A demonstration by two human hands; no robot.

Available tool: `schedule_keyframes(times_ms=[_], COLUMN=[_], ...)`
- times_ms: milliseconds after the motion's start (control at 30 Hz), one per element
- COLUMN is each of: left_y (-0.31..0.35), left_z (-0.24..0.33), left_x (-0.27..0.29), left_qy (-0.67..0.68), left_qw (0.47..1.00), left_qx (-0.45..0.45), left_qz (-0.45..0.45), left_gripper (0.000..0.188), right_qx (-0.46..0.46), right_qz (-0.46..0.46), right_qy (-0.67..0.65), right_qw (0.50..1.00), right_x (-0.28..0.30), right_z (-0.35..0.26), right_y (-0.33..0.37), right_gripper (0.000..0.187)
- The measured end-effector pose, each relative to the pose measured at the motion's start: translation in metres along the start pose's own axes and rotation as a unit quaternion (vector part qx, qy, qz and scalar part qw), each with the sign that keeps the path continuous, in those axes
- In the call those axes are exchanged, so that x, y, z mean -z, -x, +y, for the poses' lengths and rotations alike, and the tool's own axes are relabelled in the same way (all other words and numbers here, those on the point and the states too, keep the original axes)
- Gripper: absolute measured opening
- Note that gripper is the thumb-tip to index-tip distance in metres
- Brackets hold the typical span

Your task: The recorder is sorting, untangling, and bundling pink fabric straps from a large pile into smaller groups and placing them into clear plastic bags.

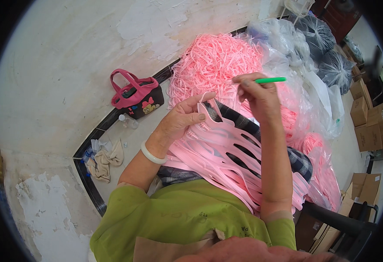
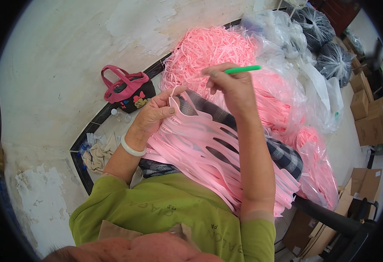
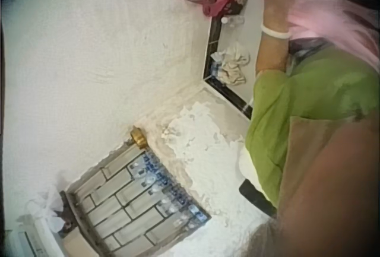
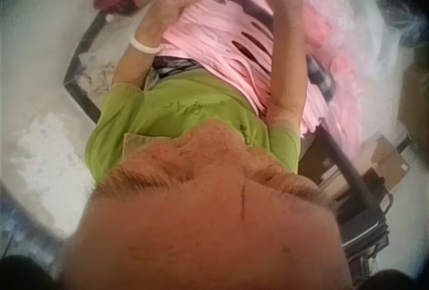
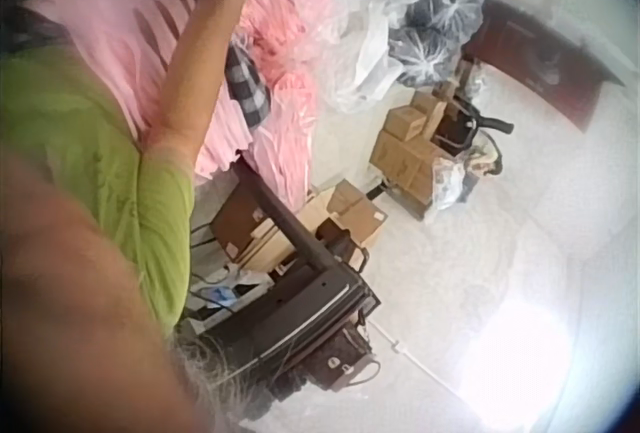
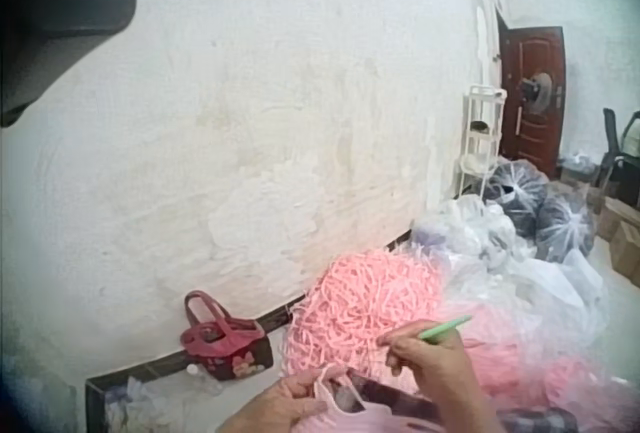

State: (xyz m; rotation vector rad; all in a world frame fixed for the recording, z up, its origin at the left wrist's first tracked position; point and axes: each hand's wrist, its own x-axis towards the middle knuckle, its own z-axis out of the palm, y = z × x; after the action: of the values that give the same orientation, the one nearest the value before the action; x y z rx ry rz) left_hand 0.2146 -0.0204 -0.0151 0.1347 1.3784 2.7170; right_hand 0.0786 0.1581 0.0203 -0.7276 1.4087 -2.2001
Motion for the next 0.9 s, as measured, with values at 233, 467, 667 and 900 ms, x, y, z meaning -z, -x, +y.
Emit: schedule_keyframes(times_ms=[233, 467, 667, 900], left_y=[-0.007, -0.007, -0.006, -0.002], left_z=[-0.005, -0.011, -0.006, -0.008], left_x=[-0.008, -0.011, -0.005, 0.042], left_qy=[-0.149, -0.272, -0.136, 0.058], left_qw=[0.987, 0.959, 0.988, 0.981], left_qx=[-0.032, -0.058, -0.025, 0.002], left_qz=[0.048, 0.060, 0.065, 0.183], left_gripper=[0.063, 0.066, 0.072, 0.062], right_qx=[-0.108, 0.055, 0.298, 0.300], right_qz=[-0.046, -0.081, -0.054, 0.183], right_qy=[0.187, 0.363, 0.465, 0.478], right_qw=[0.975, 0.927, 0.832, 0.805], right_x=[-0.014, -0.035, -0.040, 0.022], right_z=[-0.004, 0.028, 0.024, -0.026], right_y=[0.021, 0.027, 0.039, 0.062], right_gripper=[0.016, 0.011, 0.008, 0.006])
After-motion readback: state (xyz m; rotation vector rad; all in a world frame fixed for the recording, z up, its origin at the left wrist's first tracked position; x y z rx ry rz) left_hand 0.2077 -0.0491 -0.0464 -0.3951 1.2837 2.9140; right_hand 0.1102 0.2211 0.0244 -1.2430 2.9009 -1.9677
